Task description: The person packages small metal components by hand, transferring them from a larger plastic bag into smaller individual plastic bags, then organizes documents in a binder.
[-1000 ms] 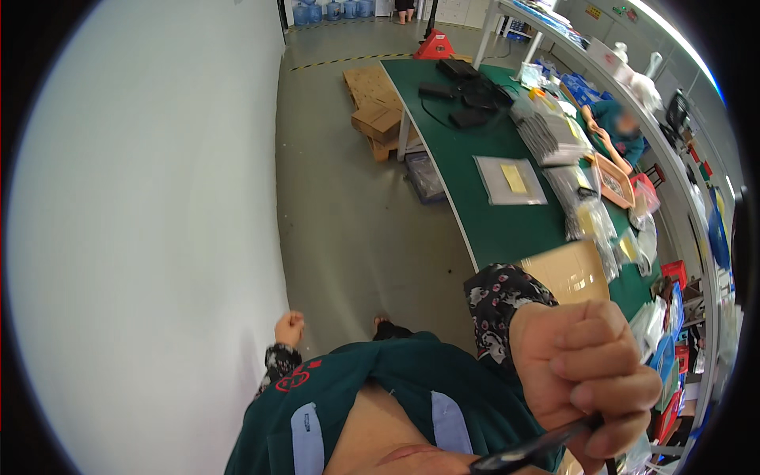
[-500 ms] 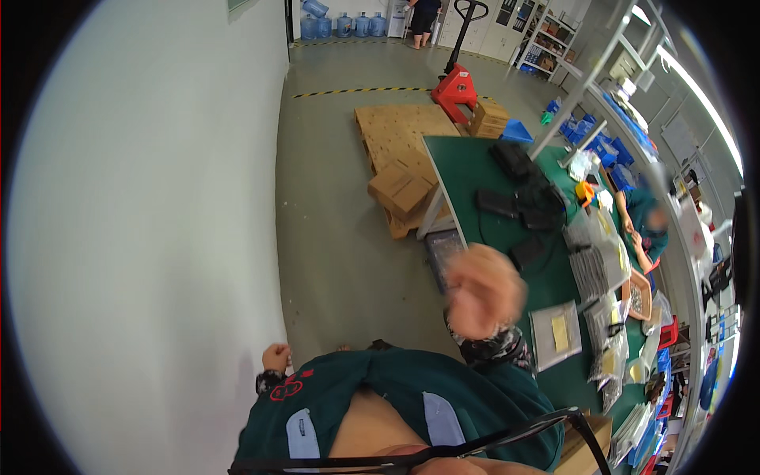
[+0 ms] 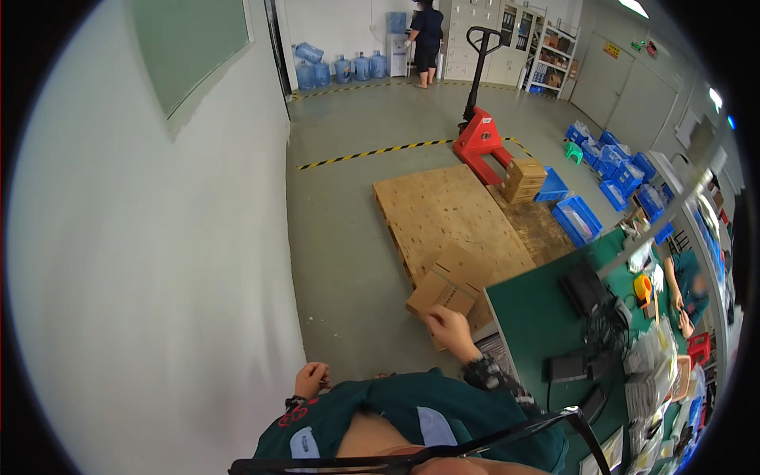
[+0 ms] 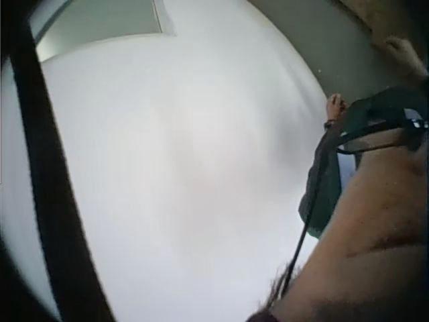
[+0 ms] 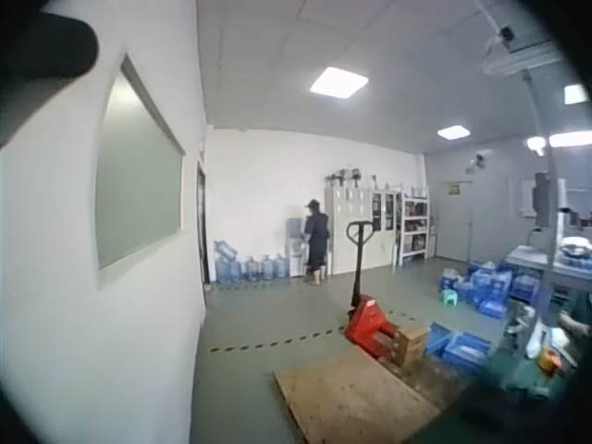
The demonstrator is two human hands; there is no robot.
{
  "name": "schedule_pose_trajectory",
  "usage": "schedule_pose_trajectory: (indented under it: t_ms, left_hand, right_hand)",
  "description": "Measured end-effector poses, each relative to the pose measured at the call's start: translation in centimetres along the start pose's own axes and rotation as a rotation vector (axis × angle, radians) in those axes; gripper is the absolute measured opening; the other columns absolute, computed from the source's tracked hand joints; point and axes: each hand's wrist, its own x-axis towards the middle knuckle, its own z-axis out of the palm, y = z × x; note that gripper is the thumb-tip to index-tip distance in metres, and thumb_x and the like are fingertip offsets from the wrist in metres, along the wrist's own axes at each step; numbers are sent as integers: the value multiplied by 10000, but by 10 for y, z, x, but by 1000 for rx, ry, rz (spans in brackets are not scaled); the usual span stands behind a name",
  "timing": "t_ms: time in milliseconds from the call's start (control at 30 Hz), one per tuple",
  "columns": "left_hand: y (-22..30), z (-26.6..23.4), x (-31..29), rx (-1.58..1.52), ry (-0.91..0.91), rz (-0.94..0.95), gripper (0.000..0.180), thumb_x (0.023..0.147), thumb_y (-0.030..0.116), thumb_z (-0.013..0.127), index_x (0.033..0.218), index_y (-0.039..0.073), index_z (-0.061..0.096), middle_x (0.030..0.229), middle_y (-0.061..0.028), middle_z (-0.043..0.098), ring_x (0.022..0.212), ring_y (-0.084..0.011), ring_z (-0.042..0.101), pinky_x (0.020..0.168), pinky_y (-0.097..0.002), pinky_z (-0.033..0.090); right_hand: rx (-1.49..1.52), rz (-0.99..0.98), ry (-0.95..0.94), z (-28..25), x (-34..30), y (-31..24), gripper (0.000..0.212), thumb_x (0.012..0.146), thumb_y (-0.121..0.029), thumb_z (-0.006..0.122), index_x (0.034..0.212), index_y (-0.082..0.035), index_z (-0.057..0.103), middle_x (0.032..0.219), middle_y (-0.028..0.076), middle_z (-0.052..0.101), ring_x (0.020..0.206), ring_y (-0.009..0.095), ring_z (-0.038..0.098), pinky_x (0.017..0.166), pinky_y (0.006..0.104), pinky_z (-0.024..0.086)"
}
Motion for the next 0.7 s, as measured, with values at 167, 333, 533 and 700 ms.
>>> schedule_pose_trajectory:
  t_ms: [167,333,533,700]
  left_hand:
    - [64,-43,144,-76,252,-11,203,882,236,533,895,39,578,706,-27,541,552,-109,506,461,-280,460]
    - [154,-57,346,-180,375,-57,189,882,218,533,929,42,587,717,-26,558,521,-97,479,437,-254,425]
    - [333,-3,587,-59,108,38,172,870,166,540,964,37,606,780,-25,580,591,-92,510,493,-234,444]
    - [412,21,785,16,44,119,173,859,143,550,979,34,611,790,-25,586,620,-97,532,508,-227,452]
  right_hand:
    - [-37,-555,-275,74,260,-48,154,787,-142,553,907,-61,605,768,115,622,709,285,600,616,365,477]
    - [-121,-338,-324,184,459,41,169,800,-166,526,905,-57,601,805,120,622,741,297,597,636,382,474]
    - [-540,263,-843,215,467,392,357,824,-326,474,962,-24,603,943,162,622,898,328,579,762,432,452]
    - [-507,1063,-213,139,418,454,254,820,-234,501,926,-80,673,945,151,641,921,335,603,749,381,500]
